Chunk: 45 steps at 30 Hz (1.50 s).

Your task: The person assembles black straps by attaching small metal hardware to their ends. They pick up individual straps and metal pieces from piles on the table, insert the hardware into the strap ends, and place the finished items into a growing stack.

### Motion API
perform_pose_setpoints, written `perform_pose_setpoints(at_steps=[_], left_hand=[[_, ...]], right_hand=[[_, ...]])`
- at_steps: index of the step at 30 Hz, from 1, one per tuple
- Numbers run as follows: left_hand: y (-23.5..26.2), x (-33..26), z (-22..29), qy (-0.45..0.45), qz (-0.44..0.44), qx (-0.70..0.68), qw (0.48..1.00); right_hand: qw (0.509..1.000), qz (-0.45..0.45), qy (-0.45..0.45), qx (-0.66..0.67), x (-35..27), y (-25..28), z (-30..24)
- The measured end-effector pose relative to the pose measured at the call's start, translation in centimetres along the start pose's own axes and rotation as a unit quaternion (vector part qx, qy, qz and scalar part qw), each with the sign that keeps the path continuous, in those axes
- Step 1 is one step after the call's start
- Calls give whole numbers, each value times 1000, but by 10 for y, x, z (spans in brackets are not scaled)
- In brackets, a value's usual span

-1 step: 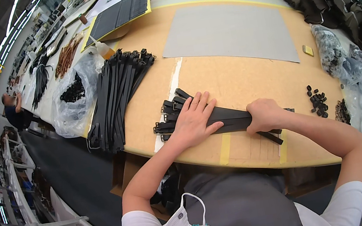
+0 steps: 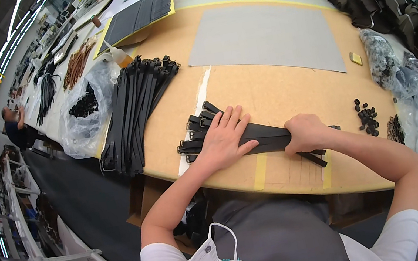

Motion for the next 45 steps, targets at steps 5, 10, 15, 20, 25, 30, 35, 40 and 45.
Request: perform_pose_setpoints(at_steps=[5,10,15,20,25,30,35,40,45], left_hand=[[-1,-3,-2,4,7,1,1000],[-3,-1,-2,10,-9,-4,1000],[7,-1,-5,-22,-23,-44,999],[18,-1,-1,-98,-57,-114,987],[27,-3,14,-163,-8,-111,980],[41,-5,-3,-201,1,-121,972],[109,33,-49,-216,27,-169,961],[191,89,-99,-329,96,1,940],[199,82,-179,-338,-33,154,928]], right_hand=[[999,-28,-21,31,2,10,-7],[999,-30,-25,37,5,13,-5],[972,-174,-64,141,13,43,-8],[855,-353,-141,353,3,27,4],[710,-374,-182,568,-26,-6,-8],[628,-357,-161,673,-49,-6,-53],[598,-272,-90,748,-44,49,-117],[552,-153,-4,820,-2,65,-191],[419,-144,26,896,89,17,-277]])
Point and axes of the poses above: each hand's wrist, its own x-axis towards the middle knuckle, its own y-axis out of the back of the hand, z = x × y, the point moved 2 cm from there along x, towards the middle knuckle, and after that the axes turned 15 degrees about z, right-handed, at the moved point
